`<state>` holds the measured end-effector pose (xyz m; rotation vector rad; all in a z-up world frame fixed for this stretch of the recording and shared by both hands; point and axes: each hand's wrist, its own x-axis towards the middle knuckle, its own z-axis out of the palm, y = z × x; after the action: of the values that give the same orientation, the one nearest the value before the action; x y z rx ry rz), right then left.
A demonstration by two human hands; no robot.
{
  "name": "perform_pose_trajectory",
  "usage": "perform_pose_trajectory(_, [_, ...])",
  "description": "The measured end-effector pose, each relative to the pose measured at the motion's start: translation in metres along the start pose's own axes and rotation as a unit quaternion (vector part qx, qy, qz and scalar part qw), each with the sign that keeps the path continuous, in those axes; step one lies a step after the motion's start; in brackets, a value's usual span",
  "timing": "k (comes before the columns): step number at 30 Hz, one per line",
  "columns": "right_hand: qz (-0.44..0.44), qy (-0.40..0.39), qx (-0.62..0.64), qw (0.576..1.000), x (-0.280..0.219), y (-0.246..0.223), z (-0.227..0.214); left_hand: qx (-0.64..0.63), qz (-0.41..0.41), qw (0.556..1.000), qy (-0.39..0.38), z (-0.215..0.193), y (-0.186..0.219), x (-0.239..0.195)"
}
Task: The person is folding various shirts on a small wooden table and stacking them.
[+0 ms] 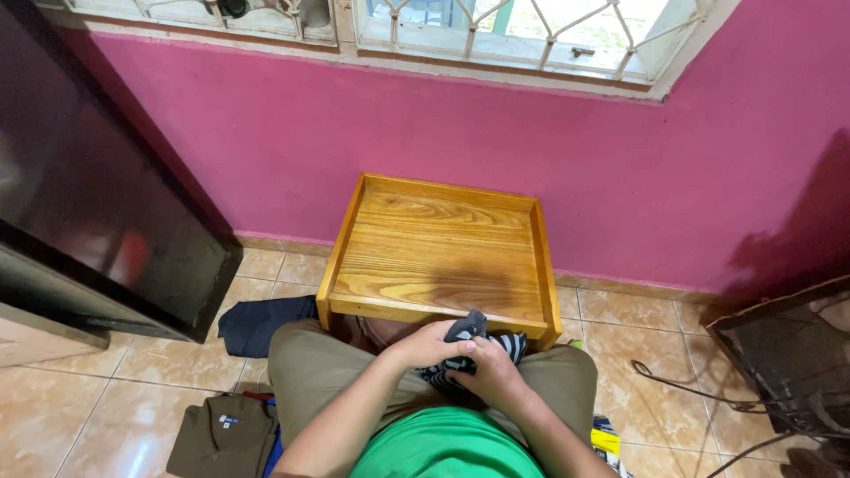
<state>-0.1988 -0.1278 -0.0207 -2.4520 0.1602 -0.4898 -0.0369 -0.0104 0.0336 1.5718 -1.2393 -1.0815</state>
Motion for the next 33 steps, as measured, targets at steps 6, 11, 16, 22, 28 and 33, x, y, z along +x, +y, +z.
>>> perform_pose_trajectory(6, [-0.011, 0.016, 0.015, 1.000, 0.012, -0.019, -0.016, -0.041, 0.005, 0.994, 0.099, 0.002, -0.003, 0.006])
perform_pose_trajectory(11, [0.031, 0.048, -0.001, 0.998, 0.015, -0.004, -0.019, -0.100, 0.099, 0.976, 0.166, -0.018, 0.013, 0.000])
perform_pose_trajectory(16, [0.090, 0.052, 0.057, 0.993, 0.032, -0.033, -0.069, -0.067, 0.096, 0.970, 0.213, -0.049, 0.025, -0.014])
perform_pose_trajectory(22, [0.043, -0.155, 0.060, 0.985, 0.042, -0.050, -0.124, -0.093, 0.237, 0.937, 0.239, -0.065, 0.061, -0.042])
perform_pose_trajectory(28, [-0.057, -0.247, 0.019, 0.967, 0.049, -0.083, -0.175, -0.029, 0.307, 0.923, 0.231, -0.079, 0.079, -0.075])
perform_pose_trajectory(33, [-0.115, -0.064, -0.064, 0.989, 0.038, -0.063, -0.219, 0.019, 0.410, 0.866, 0.287, -0.100, 0.110, -0.119])
